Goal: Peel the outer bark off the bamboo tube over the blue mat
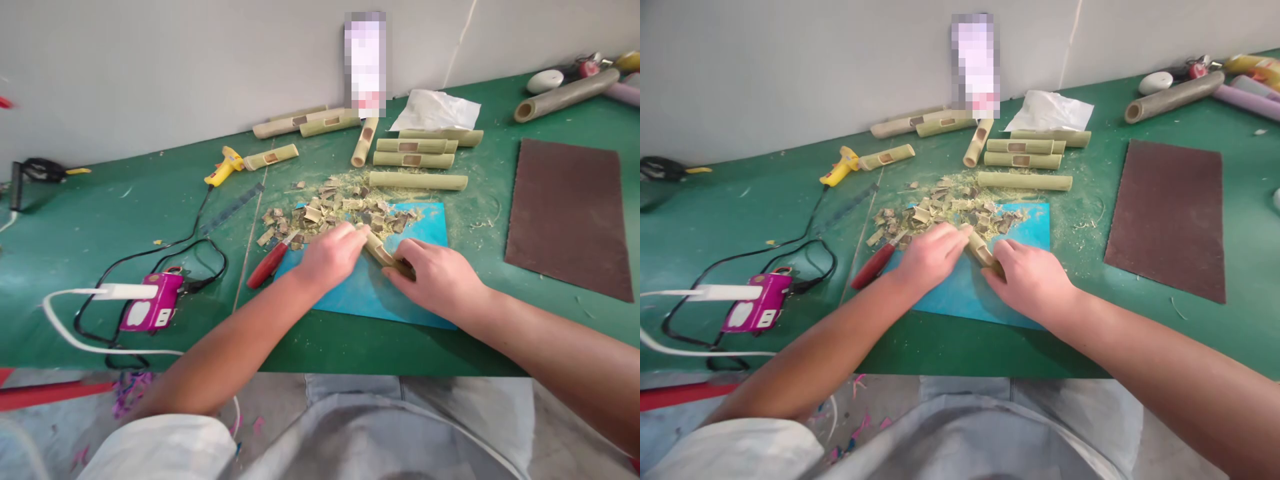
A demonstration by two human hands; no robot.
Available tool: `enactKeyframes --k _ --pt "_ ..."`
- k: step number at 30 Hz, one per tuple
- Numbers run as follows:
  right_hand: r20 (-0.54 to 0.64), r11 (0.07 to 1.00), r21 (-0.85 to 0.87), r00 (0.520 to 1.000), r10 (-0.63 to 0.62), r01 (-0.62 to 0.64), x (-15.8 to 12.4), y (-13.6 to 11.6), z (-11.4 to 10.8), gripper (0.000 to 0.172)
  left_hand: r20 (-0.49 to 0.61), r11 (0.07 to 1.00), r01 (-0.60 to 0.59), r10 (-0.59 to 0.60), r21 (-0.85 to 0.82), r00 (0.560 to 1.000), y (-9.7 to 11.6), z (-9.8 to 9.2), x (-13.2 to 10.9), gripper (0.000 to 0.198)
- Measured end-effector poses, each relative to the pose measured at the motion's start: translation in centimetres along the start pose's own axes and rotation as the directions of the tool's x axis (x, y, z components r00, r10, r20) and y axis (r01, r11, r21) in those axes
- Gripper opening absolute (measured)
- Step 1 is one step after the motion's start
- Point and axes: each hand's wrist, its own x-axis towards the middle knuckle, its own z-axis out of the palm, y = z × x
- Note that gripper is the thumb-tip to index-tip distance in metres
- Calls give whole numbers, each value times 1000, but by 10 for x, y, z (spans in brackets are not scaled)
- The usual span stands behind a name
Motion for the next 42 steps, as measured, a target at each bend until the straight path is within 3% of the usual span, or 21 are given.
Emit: enactKeyframes --k 13,16,27,30,34,38,42 --pt "24 999 -30 999 36 -36 0 0 -4 24 3 1000 6 -6 24 1000 -1 0 1 31" --pt "31 999 -33 999 30 -29 1 0 -3 24 45 1000 -18 18 -4 999 0 0 0 32" --pt "-8 996 -93 1000 -7 7 0 1 -2 28 -15 999 -8 8 39 1000 -3 0 1 30" --pt "2 994 -107 1000 -16 17 0 2 -1 30 21 999 -41 41 12 999 -1 1 1 29" --pt "-14 993 -116 1000 -12 10 -1 3 -1 31 -23 999 7 -7 36 1000 -2 2 1 31" --pt "0 993 -117 1000 -9 9 0 3 -1 31 33 999 -49 49 -14 998 -3 2 0 30" --pt "-4 992 -124 1000 5 -5 0 1 -3 30 -5 1000 2 -2 -6 1000 -3 1 0 30"
